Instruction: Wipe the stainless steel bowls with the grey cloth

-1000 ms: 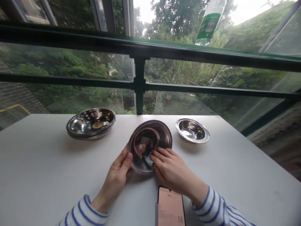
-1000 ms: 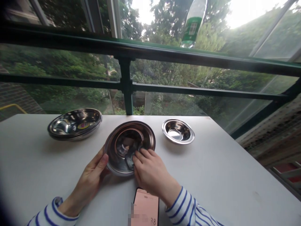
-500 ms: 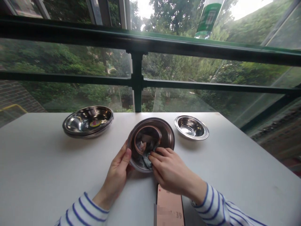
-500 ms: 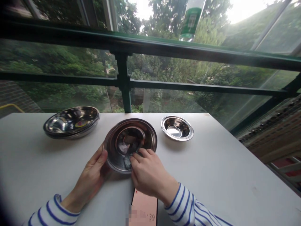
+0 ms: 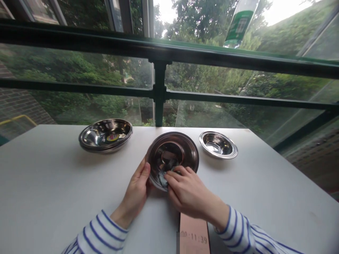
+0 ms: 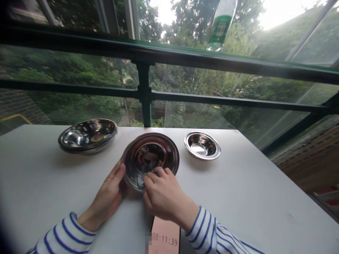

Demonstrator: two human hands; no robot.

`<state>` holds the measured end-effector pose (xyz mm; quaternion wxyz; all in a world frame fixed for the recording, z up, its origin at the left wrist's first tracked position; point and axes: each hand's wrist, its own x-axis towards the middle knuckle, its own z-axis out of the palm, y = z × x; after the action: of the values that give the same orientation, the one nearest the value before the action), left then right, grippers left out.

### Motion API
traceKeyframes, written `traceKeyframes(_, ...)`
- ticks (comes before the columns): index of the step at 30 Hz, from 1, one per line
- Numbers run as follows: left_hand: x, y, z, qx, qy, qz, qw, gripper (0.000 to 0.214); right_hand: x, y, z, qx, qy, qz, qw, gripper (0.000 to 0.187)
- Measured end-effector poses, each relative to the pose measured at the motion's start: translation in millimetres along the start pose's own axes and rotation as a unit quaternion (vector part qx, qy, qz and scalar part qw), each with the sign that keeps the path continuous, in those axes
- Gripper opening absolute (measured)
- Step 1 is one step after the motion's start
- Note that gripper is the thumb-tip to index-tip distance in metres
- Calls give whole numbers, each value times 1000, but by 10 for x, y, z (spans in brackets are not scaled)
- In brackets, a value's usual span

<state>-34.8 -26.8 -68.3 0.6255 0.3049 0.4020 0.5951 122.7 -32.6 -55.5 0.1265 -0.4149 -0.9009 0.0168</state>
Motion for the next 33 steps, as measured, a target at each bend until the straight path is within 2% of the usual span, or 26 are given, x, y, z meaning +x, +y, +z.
traceKeyframes(3,13,-28,-6,-11,-21,10,1000,51,146,-70,89,48,25,-15,998,34)
traceKeyframes(5,22,-25,-20,-17,-18,14,1000,51,206,-79,112,63,28,-25,997,35)
traceKeyframes(9,31,7,-31,-21,-1,17,1000,49,93,4,15,28,-7,-39,999,29)
traceKeyframes(13,33,-13,-15,-7,-12,14,1000,49,-41,55,-51,-4,-28,-25,999,27)
traceKeyframes(16,31,-52,-23,-2,-21,-1,1000,50,49,8,17,14,-9,-26,1000,34)
traceKeyframes(19,22,-63,-49,0,-39,22,999,49,159,-37,73,50,5,-40,998,37)
traceKeyframes(22,15,-48,-56,2,-39,48,998,46,104,0,16,49,-12,-53,997,35)
traceKeyframes(27,18,-57,1,14,-35,42,998,45,-56,94,-140,22,-59,-34,997,27)
traceKeyframes(30,19,-68,4,6,-36,35,999,45,80,31,-85,72,-47,-42,995,27)
traceKeyframes(33,16,-47,-33,2,-32,56,998,43,238,-53,18,104,-9,-46,994,33)
